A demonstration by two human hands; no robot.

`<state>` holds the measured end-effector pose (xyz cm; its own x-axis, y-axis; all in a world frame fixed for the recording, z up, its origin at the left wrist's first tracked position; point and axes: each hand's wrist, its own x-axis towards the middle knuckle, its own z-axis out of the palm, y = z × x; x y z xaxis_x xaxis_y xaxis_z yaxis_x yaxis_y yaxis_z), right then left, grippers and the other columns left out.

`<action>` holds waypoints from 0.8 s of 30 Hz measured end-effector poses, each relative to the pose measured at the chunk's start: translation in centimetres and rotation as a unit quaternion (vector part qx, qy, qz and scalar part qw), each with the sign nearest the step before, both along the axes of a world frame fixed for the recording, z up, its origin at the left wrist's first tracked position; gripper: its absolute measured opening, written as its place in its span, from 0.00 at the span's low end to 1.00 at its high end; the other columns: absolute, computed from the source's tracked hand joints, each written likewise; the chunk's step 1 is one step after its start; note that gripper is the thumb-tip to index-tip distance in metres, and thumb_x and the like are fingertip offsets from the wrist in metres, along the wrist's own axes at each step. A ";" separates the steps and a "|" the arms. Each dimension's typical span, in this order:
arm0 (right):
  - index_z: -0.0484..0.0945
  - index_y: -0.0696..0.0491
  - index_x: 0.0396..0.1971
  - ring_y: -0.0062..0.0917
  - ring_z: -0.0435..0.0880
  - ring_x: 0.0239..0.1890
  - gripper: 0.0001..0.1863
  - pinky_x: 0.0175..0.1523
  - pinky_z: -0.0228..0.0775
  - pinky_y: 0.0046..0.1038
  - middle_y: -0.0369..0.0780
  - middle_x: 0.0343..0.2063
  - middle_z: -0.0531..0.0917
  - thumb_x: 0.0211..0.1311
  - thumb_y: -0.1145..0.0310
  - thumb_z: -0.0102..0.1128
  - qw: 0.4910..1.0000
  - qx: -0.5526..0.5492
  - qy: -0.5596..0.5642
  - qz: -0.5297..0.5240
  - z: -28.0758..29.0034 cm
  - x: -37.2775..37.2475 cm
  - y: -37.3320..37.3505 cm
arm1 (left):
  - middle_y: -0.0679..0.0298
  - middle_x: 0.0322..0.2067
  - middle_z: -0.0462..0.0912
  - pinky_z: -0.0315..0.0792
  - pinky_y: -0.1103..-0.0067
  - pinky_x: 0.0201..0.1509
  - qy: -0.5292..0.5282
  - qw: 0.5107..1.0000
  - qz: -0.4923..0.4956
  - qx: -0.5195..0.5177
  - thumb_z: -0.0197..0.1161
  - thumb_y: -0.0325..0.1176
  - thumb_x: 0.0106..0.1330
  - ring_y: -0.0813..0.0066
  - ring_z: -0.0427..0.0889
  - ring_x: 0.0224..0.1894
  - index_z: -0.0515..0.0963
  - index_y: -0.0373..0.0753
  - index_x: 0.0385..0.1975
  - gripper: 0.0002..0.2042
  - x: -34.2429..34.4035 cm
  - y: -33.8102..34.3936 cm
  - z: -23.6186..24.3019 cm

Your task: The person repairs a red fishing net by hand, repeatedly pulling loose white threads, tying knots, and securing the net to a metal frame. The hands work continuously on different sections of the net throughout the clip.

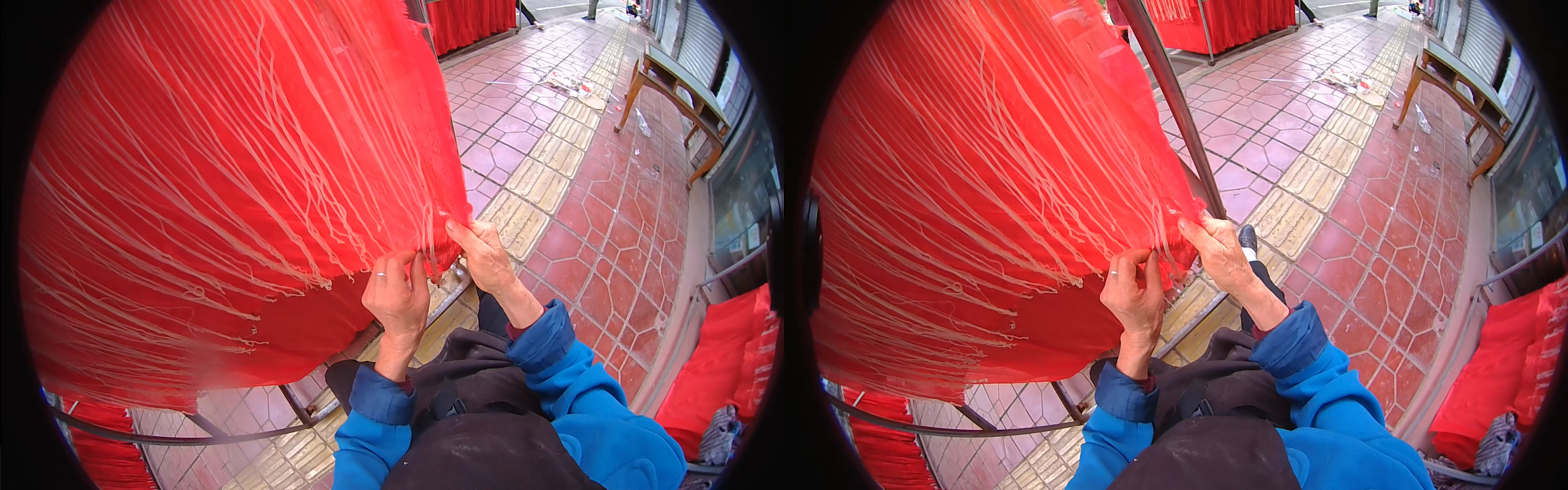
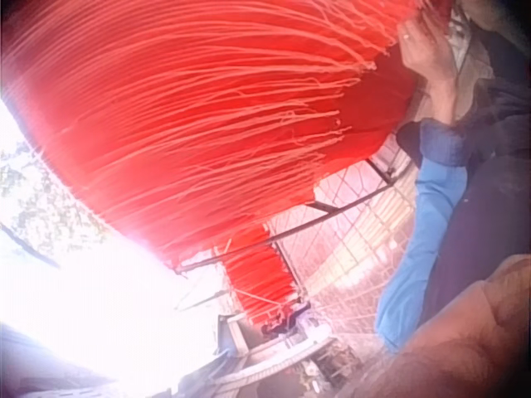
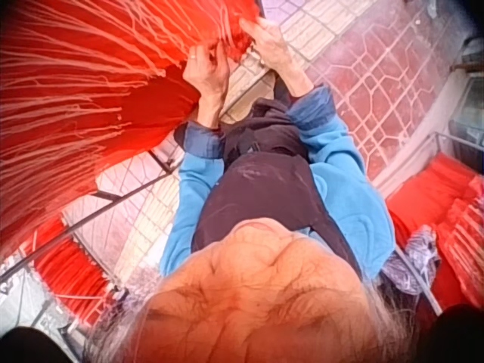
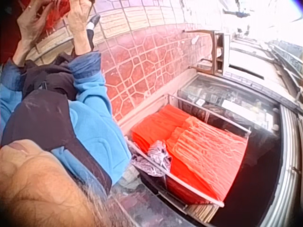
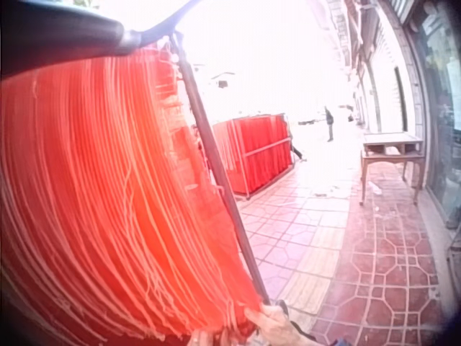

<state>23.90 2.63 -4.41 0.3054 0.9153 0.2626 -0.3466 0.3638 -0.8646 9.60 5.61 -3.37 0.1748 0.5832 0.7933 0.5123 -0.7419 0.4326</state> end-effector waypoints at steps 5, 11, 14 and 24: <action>0.79 0.61 0.41 0.11 0.76 0.34 0.13 0.40 0.69 0.18 0.33 0.34 0.82 0.69 0.67 0.50 1.000 -0.005 -0.002 -0.004 -0.2 -0.1 0.1 | 0.62 0.24 0.77 0.68 0.77 0.22 0.005 1.000 0.010 0.010 0.67 0.23 0.51 0.70 0.75 0.20 0.74 0.39 0.27 0.08 0.2 0.0 0.2; 0.79 0.61 0.42 0.11 0.76 0.35 0.13 0.41 0.68 0.17 0.33 0.34 0.82 0.69 0.67 0.50 1.000 -0.013 -0.005 0.011 -0.1 0.1 0.3 | 0.64 0.24 0.75 0.66 0.82 0.24 -0.089 0.983 -0.092 -0.129 0.63 0.19 0.53 0.78 0.74 0.21 0.74 0.37 0.26 0.06 -0.3 -1.2 1.0; 0.78 0.60 0.42 0.11 0.72 0.34 0.14 0.40 0.66 0.18 0.30 0.32 0.79 0.69 0.65 0.50 1.000 -0.012 -0.004 0.003 0.5 -0.1 0.4 | 0.67 0.25 0.75 0.65 0.86 0.26 -0.162 0.942 -0.170 -0.238 0.62 0.19 0.56 0.85 0.73 0.23 0.74 0.35 0.26 0.04 -0.9 -2.0 1.6; 0.76 0.62 0.36 0.17 0.70 0.27 0.12 0.32 0.64 0.26 0.42 0.22 0.78 0.67 0.67 0.50 0.983 -0.013 -0.094 -0.155 -0.6 -0.8 1.5 | 0.69 0.28 0.78 0.62 0.89 0.26 -0.300 0.785 -0.281 -0.464 0.60 0.23 0.62 0.88 0.69 0.23 0.76 0.34 0.31 0.01 -2.0 -2.3 3.9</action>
<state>23.11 4.10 -4.97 0.5192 0.7932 0.3182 -0.0566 0.4034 -0.9133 7.59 3.33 0.51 0.3687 0.9228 0.1113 -0.2851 -0.0017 0.9585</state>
